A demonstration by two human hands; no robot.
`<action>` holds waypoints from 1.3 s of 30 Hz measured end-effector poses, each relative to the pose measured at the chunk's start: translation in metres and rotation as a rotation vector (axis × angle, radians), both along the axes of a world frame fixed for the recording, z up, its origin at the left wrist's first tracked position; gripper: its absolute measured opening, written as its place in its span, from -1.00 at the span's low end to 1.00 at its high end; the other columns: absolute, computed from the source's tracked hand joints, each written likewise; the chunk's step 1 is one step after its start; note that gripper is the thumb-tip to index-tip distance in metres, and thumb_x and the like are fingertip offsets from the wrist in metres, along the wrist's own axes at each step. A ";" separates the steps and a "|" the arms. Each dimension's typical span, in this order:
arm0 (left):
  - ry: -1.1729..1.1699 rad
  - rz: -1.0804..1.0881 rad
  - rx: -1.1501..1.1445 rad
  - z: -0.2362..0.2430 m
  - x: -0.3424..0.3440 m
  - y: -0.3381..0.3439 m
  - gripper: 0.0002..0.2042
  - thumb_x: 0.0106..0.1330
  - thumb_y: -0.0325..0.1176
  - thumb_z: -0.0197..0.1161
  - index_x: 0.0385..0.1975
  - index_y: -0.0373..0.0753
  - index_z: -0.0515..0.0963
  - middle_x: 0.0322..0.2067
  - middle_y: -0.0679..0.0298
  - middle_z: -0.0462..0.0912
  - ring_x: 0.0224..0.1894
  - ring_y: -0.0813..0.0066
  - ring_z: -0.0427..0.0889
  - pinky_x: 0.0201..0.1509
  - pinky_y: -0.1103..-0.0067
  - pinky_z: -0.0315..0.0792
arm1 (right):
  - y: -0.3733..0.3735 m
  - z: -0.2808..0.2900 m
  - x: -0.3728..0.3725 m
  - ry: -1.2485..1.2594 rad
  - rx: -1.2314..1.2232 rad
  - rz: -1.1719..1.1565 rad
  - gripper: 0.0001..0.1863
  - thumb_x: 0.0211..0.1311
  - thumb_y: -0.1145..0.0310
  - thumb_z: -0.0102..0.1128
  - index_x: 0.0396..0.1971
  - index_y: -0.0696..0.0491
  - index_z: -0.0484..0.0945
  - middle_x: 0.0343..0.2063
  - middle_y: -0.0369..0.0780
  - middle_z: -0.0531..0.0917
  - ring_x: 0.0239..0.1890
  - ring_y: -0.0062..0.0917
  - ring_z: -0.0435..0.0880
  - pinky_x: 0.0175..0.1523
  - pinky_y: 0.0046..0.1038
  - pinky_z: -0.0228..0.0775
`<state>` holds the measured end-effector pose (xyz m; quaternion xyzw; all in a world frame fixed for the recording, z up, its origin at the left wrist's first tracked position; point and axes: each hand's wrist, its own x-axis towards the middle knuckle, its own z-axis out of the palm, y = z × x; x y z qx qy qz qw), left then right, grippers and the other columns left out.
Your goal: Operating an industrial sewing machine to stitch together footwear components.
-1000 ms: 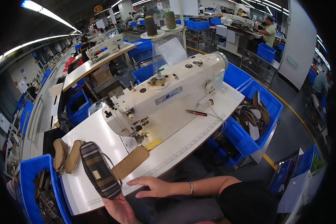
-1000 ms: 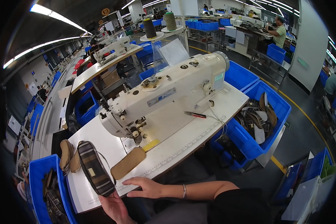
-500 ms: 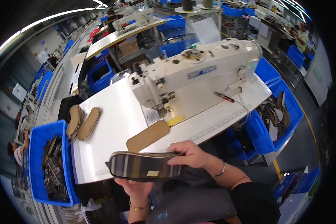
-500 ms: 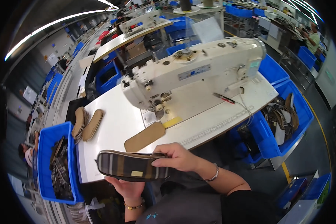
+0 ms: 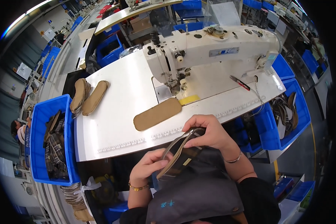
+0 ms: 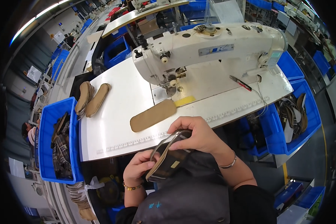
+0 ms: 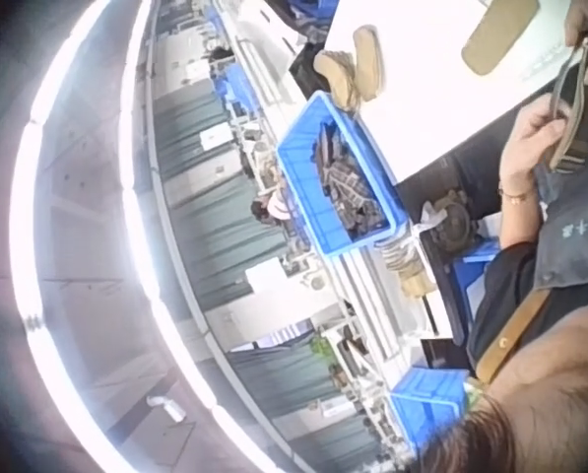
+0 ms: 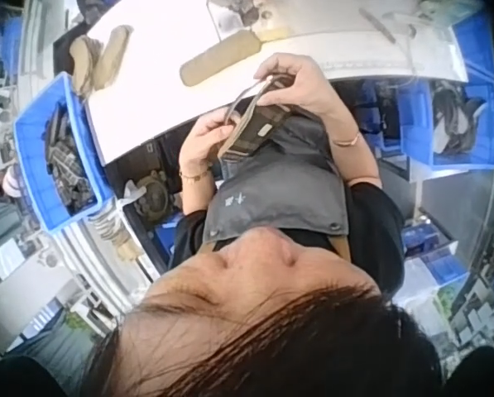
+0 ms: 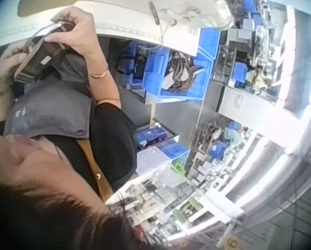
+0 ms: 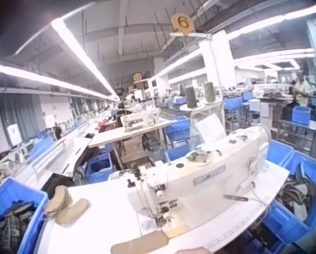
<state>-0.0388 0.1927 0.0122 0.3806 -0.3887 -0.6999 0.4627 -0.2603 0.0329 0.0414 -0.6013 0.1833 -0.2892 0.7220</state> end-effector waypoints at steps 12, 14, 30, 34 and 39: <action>0.070 0.489 -0.055 -0.009 -0.031 -0.014 -0.84 0.50 -0.34 0.11 -0.29 -0.30 0.51 -0.40 0.38 0.57 -0.39 0.76 0.44 -0.31 0.76 0.32 | 0.021 -0.019 0.014 -0.007 0.263 0.200 -0.50 -0.04 0.59 0.52 -0.06 0.15 0.50 -0.33 -0.33 0.65 -0.21 -0.77 0.59 -0.07 -0.67 0.43; 0.085 0.546 -0.087 -0.001 -0.041 -0.021 -0.82 0.50 -0.34 0.11 -0.33 -0.29 0.51 -0.46 0.41 0.52 -0.42 0.77 0.40 -0.34 0.76 0.28 | 0.029 -0.028 0.017 0.002 0.189 0.222 -0.55 0.00 0.55 0.49 -0.08 0.15 0.50 -0.33 -0.29 0.66 -0.24 -0.72 0.60 -0.12 -0.63 0.44; -0.197 0.527 -0.086 -0.013 -0.036 -0.014 -0.83 0.27 -0.50 0.38 -0.26 -0.32 0.52 -0.31 0.38 0.64 -0.28 0.75 0.52 -0.15 0.74 0.45 | 0.025 -0.031 0.016 0.120 0.109 0.144 -0.77 0.15 0.48 0.40 -0.28 0.17 0.51 -0.43 -0.33 0.65 -0.37 -0.81 0.56 -0.30 -0.69 0.38; -0.138 0.569 -0.081 -0.012 -0.044 -0.015 -0.84 0.31 -0.49 0.34 -0.21 -0.33 0.51 -0.27 0.37 0.63 -0.25 0.75 0.52 -0.12 0.74 0.45 | 0.029 -0.038 0.014 0.010 0.246 0.177 -0.82 0.24 0.44 0.36 -0.27 0.18 0.56 -0.41 -0.36 0.65 -0.36 -0.81 0.55 -0.29 -0.69 0.39; -0.083 0.502 -0.085 -0.023 -0.050 -0.012 -0.83 0.35 -0.45 0.30 -0.14 -0.34 0.53 -0.28 0.39 0.62 -0.24 0.73 0.52 -0.11 0.71 0.45 | 0.030 -0.055 0.007 -0.002 0.316 0.163 -0.87 0.24 0.43 0.37 -0.35 0.17 0.61 -0.44 -0.37 0.65 -0.39 -0.81 0.54 -0.29 -0.70 0.39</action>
